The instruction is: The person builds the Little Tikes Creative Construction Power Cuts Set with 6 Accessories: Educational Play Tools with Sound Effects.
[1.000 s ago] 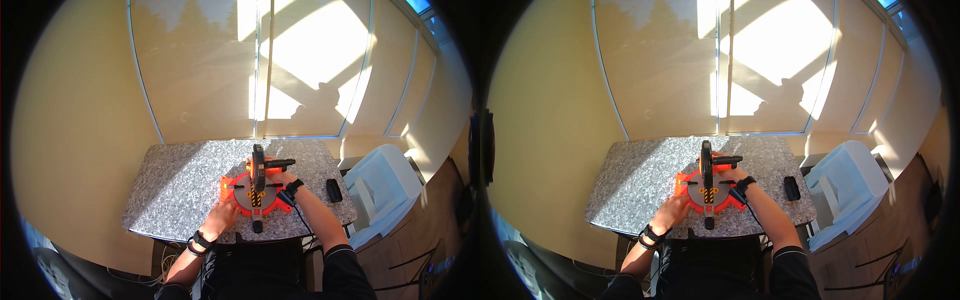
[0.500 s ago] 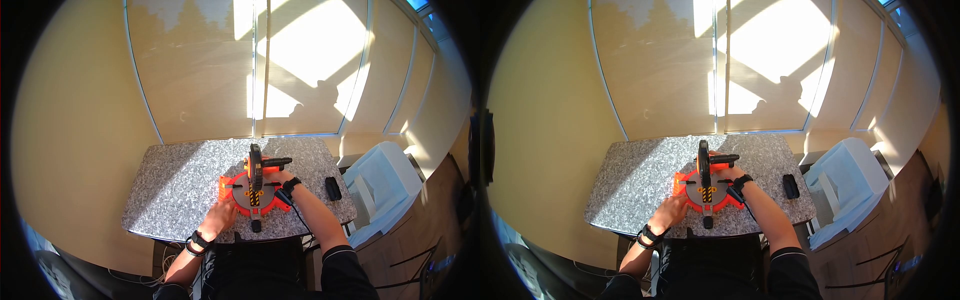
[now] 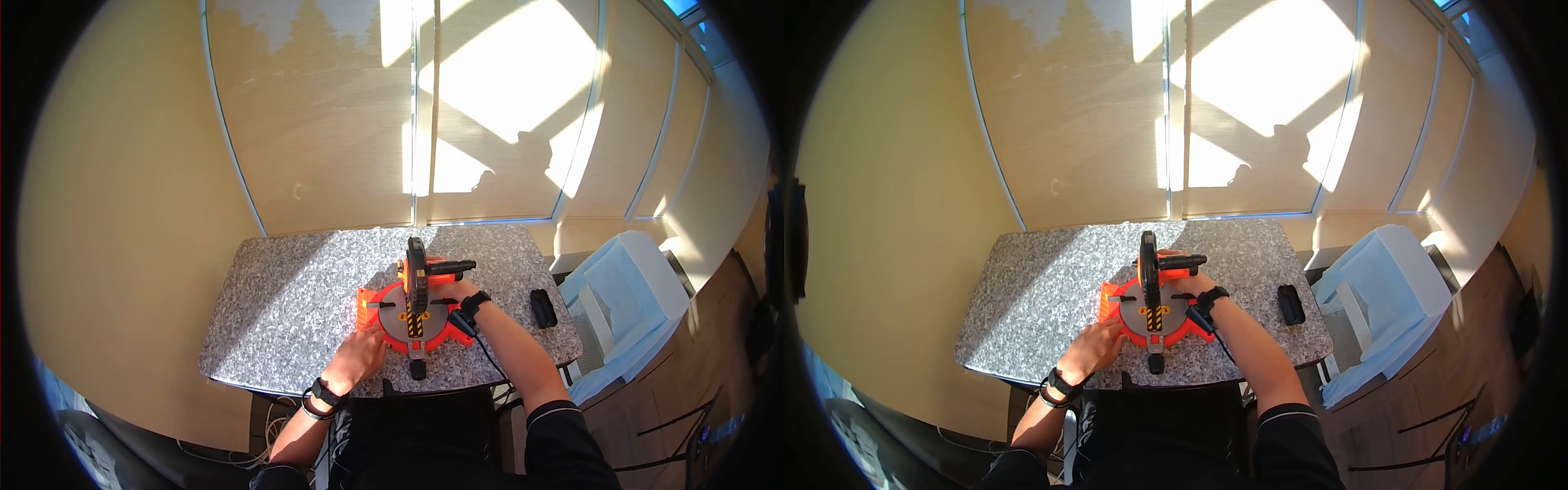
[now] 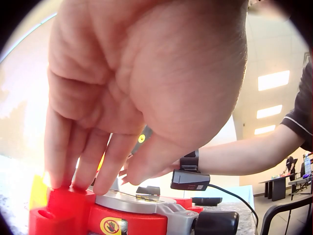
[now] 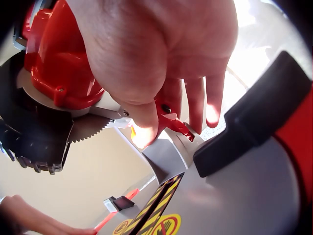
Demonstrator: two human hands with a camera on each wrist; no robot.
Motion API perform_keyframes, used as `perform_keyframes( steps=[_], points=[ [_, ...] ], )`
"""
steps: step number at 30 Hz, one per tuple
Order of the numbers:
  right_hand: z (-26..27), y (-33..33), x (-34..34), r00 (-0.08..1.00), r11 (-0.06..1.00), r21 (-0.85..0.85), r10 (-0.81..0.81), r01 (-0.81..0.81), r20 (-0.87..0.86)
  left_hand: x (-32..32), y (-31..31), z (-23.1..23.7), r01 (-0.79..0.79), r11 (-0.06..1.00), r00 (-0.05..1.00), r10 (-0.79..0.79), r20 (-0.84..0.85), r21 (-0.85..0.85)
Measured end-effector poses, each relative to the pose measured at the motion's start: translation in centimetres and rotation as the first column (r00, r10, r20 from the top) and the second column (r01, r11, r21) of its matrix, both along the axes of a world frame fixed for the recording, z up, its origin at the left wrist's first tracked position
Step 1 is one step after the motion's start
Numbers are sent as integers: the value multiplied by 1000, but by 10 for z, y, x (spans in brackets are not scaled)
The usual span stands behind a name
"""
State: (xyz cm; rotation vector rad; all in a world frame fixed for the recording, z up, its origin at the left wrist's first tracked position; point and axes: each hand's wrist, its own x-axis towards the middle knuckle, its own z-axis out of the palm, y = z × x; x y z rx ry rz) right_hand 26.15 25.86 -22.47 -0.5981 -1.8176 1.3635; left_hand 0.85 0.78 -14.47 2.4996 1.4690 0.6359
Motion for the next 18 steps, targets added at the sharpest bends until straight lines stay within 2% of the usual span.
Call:
perform_keyframes(
  steps=[1, 2, 4, 5, 6, 7, 8, 10, 11, 13, 15, 18],
  points=[
    [-4, 4, -1, 999, 996, 79, 30, -31, 17, 0, 0, 0, 0, 1000, 1000, 0, -1, 1],
    [6, -8, -2, 999, 996, 80, 30, -31, 16, 0, 0, 1, -1, 1000, 1000, 1, -7, -7],
    [20, -28, 0, 983, 977, 186, -128, 103, 130, 0, 0, 2, -2, 1000, 1000, 2, -13, -11],
    [9, -21, 0, 983, 977, 188, -129, 103, 131, -1, 0, 1, -6, 1000, 1000, 6, 3, -20],
    [1, -14, -2, 998, 995, -77, -64, 62, -19, -1, 0, 1, -11, 999, 1000, 11, 20, -31],
    [-7, -7, -3, 983, 945, -327, -38, -23, -180, -1, 0, 1, -12, 999, 1000, 12, 20, -31],
    [6, -17, -3, 983, 945, -328, -37, -24, -180, -1, 0, 1, -12, 999, 1000, 12, 17, -34],
    [26, -33, 3, 996, 978, -207, 9, -27, -88, -2, 0, 2, -13, 999, 1000, 13, 13, -35],
    [17, -26, 5, 996, 978, -207, 9, -27, -89, -3, -1, 4, 0, 999, 1000, 1, 20, -35],
    [10, -19, 2, 999, 999, -21, 36, -37, -24, -4, -2, 9, 15, 999, 1000, -14, 26, -35],
    [14, -26, 8, 993, 993, 121, -31, 17, 110, -6, -4, 13, 19, 999, 1000, -19, -1, -49],
    [52, -64, 12, 927, 952, 294, -183, 84, 329, -10, -5, 8, 19, 997, 999, -17, 30, -71]
  ],
)
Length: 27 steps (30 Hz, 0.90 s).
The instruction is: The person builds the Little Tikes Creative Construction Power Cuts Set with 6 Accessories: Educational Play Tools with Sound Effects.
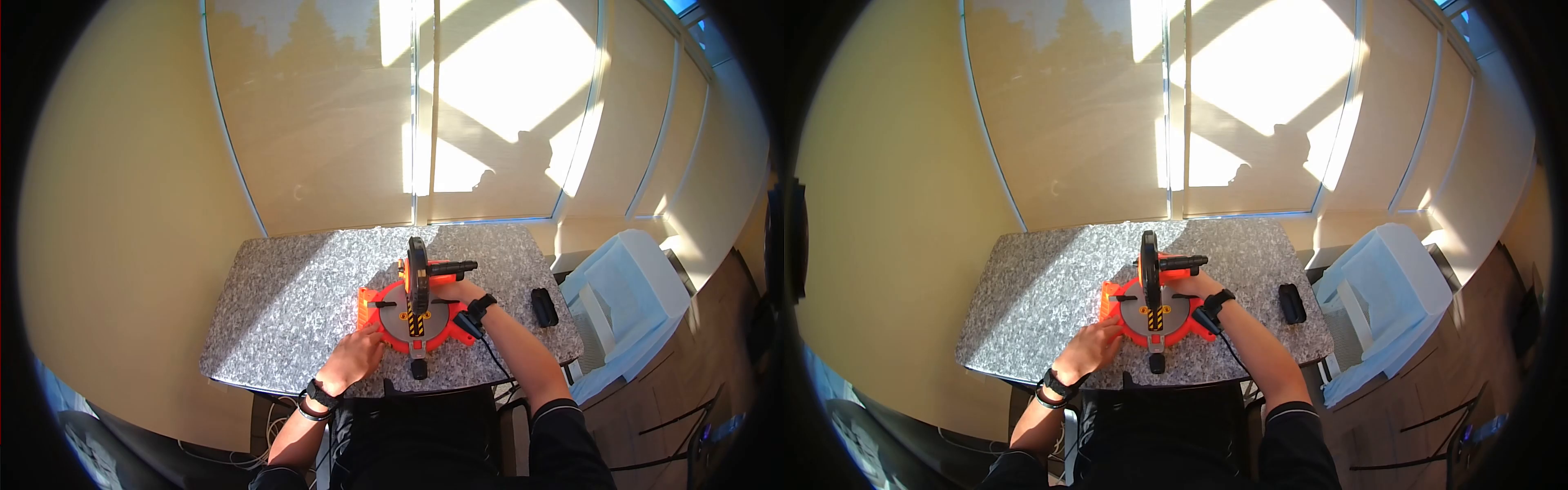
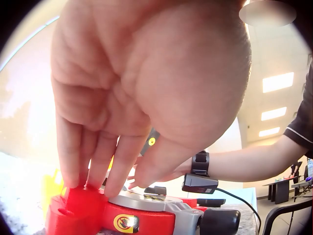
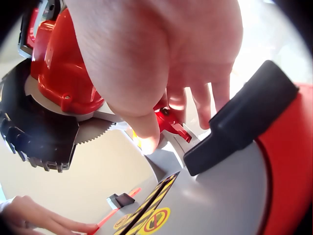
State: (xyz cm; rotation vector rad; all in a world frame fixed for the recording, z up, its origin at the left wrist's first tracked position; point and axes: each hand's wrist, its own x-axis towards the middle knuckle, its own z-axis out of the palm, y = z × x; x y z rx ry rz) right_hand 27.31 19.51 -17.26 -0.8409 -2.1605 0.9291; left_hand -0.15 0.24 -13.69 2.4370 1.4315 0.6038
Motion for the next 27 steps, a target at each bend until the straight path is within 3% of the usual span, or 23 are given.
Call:
perform_keyframes(
  steps=[5, 7, 11, 13, 14, 16, 19, 21, 22, 24, 27],
  points=[
    [28, -24, 7, 972, 990, 116, -103, 80, 210, -7, -4, -4, 16, 1000, 1000, -17, 24, 20],
    [24, -19, 17, 1000, 1000, -31, -4, 5, 3, -8, -5, -7, 23, 999, 999, -24, 30, 28],
    [63, -48, 41, 970, 975, -128, -158, 183, 184, -9, -7, -6, 29, 999, 998, -31, 47, 23],
    [68, -52, 58, 899, 933, -72, -315, 352, 305, -12, -9, -7, 39, 999, 998, -39, 58, 6],
    [69, -56, 69, 899, 934, -70, -313, 350, 306, -14, -11, -10, 14, 999, 999, -16, 30, 48],
    [65, -67, 93, 857, 871, 246, -475, 425, 200, -18, -13, -9, -14, 996, 1000, 14, 6, 91],
    [50, -70, 141, 859, 842, 301, -498, 447, 119, -25, -18, 8, -51, 998, 994, 54, 99, -40],
    [45, -80, 171, 752, 747, 379, -636, 546, 171, -30, -20, 17, -89, 995, 989, 94, 117, -41],
    [46, -87, 183, 752, 747, 378, -637, 547, 171, -34, -20, 15, -88, 995, 989, 93, 116, -42],
    [48, -102, 205, 521, 638, 321, -763, 700, 383, -43, -20, 9, -108, 992, 988, 100, 119, 70],
    [34, -116, 235, 439, 594, 286, -775, 752, 454, -52, -24, 11, -138, 989, 984, 131, 122, 48]
  ],
)
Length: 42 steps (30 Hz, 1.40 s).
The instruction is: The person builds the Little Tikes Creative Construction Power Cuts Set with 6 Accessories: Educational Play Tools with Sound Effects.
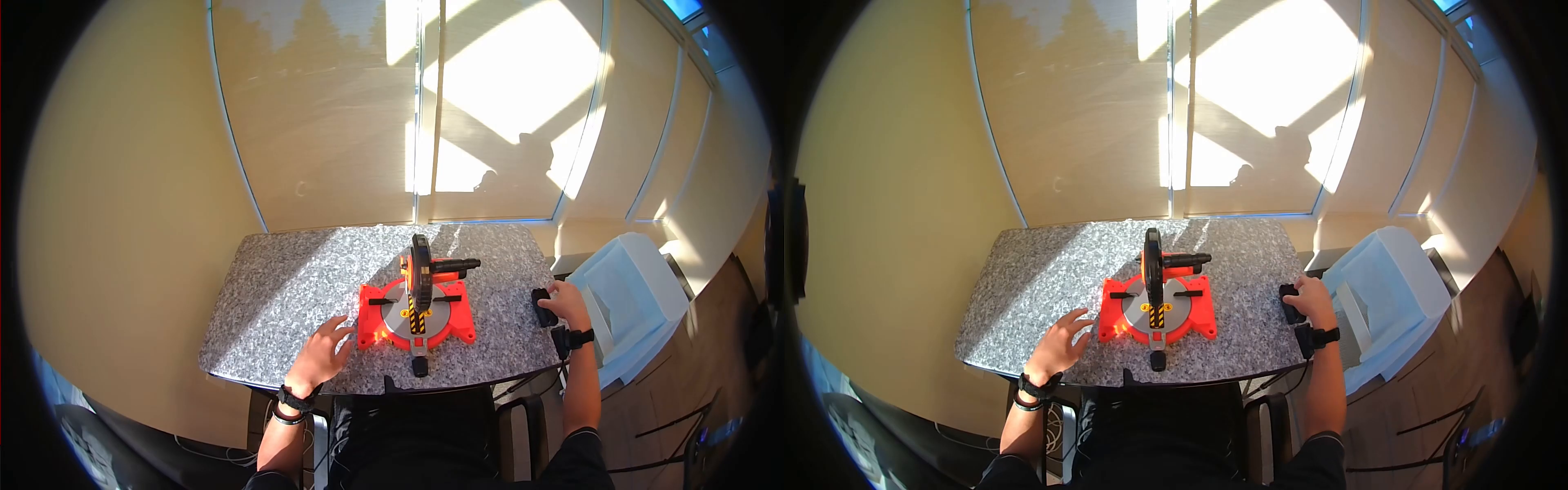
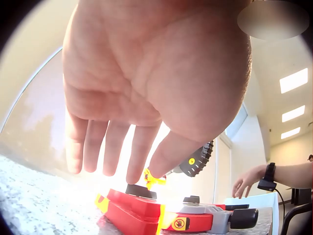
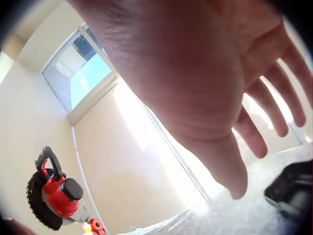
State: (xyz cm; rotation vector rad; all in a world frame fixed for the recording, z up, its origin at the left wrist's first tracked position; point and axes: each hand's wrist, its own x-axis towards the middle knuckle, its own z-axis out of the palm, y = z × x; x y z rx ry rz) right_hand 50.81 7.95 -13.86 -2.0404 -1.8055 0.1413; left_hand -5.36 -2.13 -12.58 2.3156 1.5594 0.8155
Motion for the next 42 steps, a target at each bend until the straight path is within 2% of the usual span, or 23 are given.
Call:
perform_keyframes(
  steps=[3, 6, 9, 16, 19, 21, 25, 27, 28, 30, 31, 33, 37, 42],
  points=[
    [-21, -9, 11, 1000, 999, -24, -28, 28, 1, -8, -1, -2, -26, 999, 1000, 27, -12, 32],
    [-18, -26, -2, 995, 993, -70, -96, 97, 18, -15, 1, -7, -44, 997, 999, 43, 27, 58],
    [-30, -31, -4, 994, 995, -17, -102, 103, 31, -16, 0, -3, -59, 997, 997, 56, 58, 52],
    [-36, -36, -5, 997, 997, -29, -74, 74, 24, -16, -4, 14, -61, 994, 995, 53, 90, 91],
    [-33, -39, -11, 998, 997, 47, -58, 59, -18, -16, -5, 23, -75, 990, 993, 63, 98, 120],
    [-16, -45, -27, 997, 981, 180, -65, 71, -42, -13, -6, 35, -71, 980, 991, 48, 129, 187],
    [15, -52, -51, 998, 954, 295, -35, 51, -58, -7, -3, 51, -93, 965, 983, 50, 174, 246],
    [27, -53, -61, 995, 904, 427, 44, -1, -92, -2, -4, 61, -118, 946, 978, 57, 203, 302],
    [34, -54, -65, 995, 904, 427, 44, -1, -92, 1, -4, 65, -118, 946, 978, 57, 202, 301],
    [48, -58, -76, 960, 835, 527, 255, -158, -116, 5, -4, 73, -108, 929, 977, 33, 212, 355],
    [55, -61, -82, 960, 836, 526, 256, -159, -116, 7, -4, 77, -109, 929, 977, 34, 211, 354],
    [70, -67, -96, 906, 797, 549, 394, -252, -155, 12, -3, 83, -83, 916, 979, 2, 203, 391],
    [98, -83, -124, 860, 747, 581, 488, -324, -148, 25, -5, 99, -19, 906, 987, -50, 151, 423],
    [124, -97, -150, 764, 604, 613, 645, -510, 1, 43, -8, 114, 103, 898, 982, -160, 100, 427]
  ],
)
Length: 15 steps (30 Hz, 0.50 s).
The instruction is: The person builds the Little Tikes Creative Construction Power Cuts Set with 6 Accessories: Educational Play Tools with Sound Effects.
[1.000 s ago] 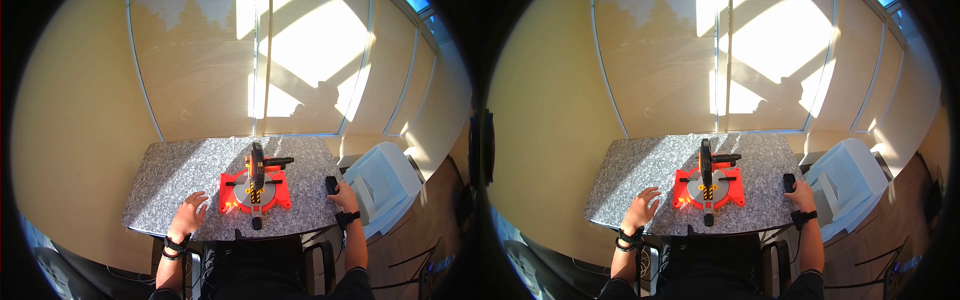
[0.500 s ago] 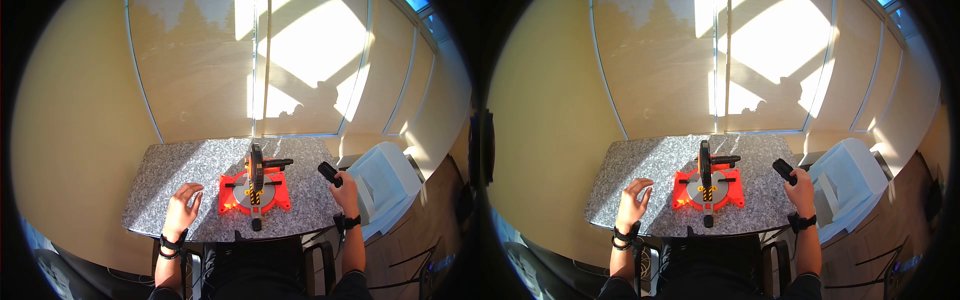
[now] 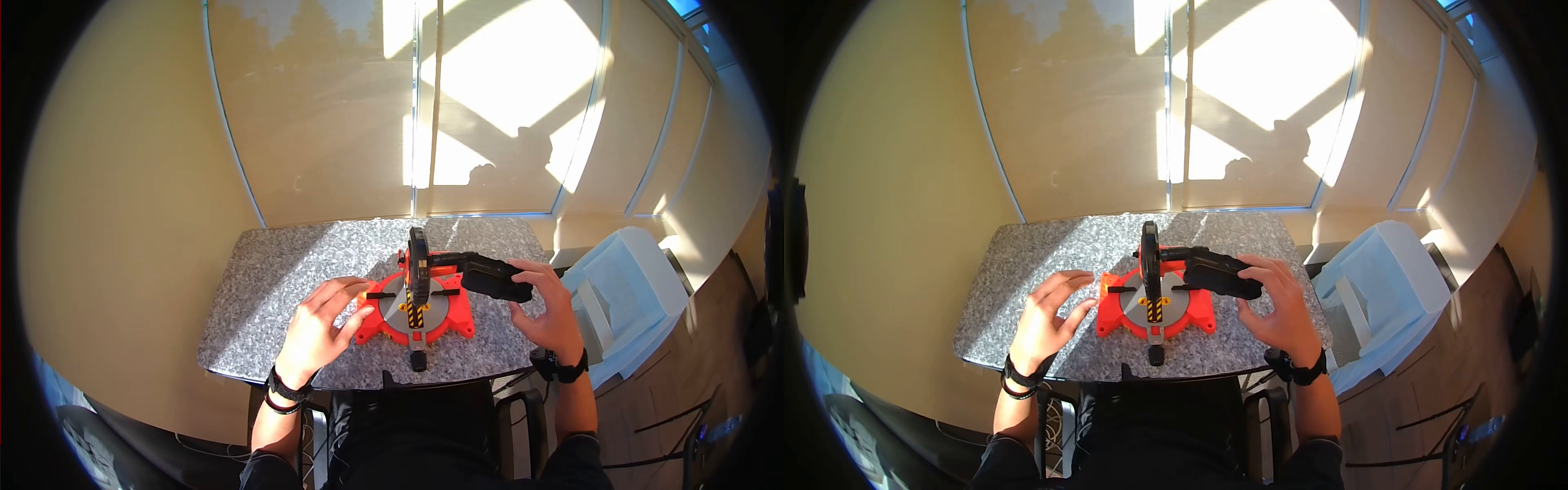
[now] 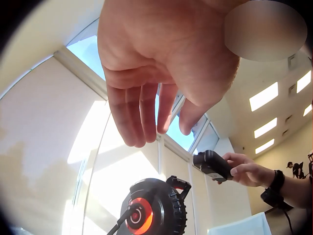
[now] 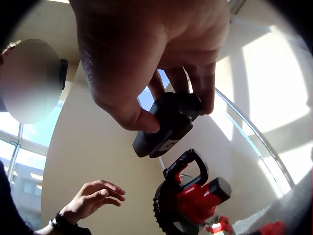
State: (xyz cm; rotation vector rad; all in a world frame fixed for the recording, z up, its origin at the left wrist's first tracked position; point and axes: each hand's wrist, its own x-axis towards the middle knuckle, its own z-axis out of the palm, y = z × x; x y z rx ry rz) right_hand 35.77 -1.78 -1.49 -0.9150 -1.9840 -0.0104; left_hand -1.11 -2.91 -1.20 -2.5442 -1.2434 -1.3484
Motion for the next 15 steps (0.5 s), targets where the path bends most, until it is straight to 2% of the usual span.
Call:
perform_keyframes(
  steps=[5, 10, 15],
  points=[
    [32, -18, -26, 995, 995, 43, 89, -91, 45, 16, -11, 20, 73, 996, 997, -72, 22, -54],
    [50, -20, -47, 973, 973, 69, 216, -221, 77, 28, -17, 35, 149, 988, 989, -150, 9, 49],
    [63, -17, -61, 956, 952, 106, 276, -286, 104, 27, -20, 42, 162, 987, 985, -163, 60, 16]
  ],
)
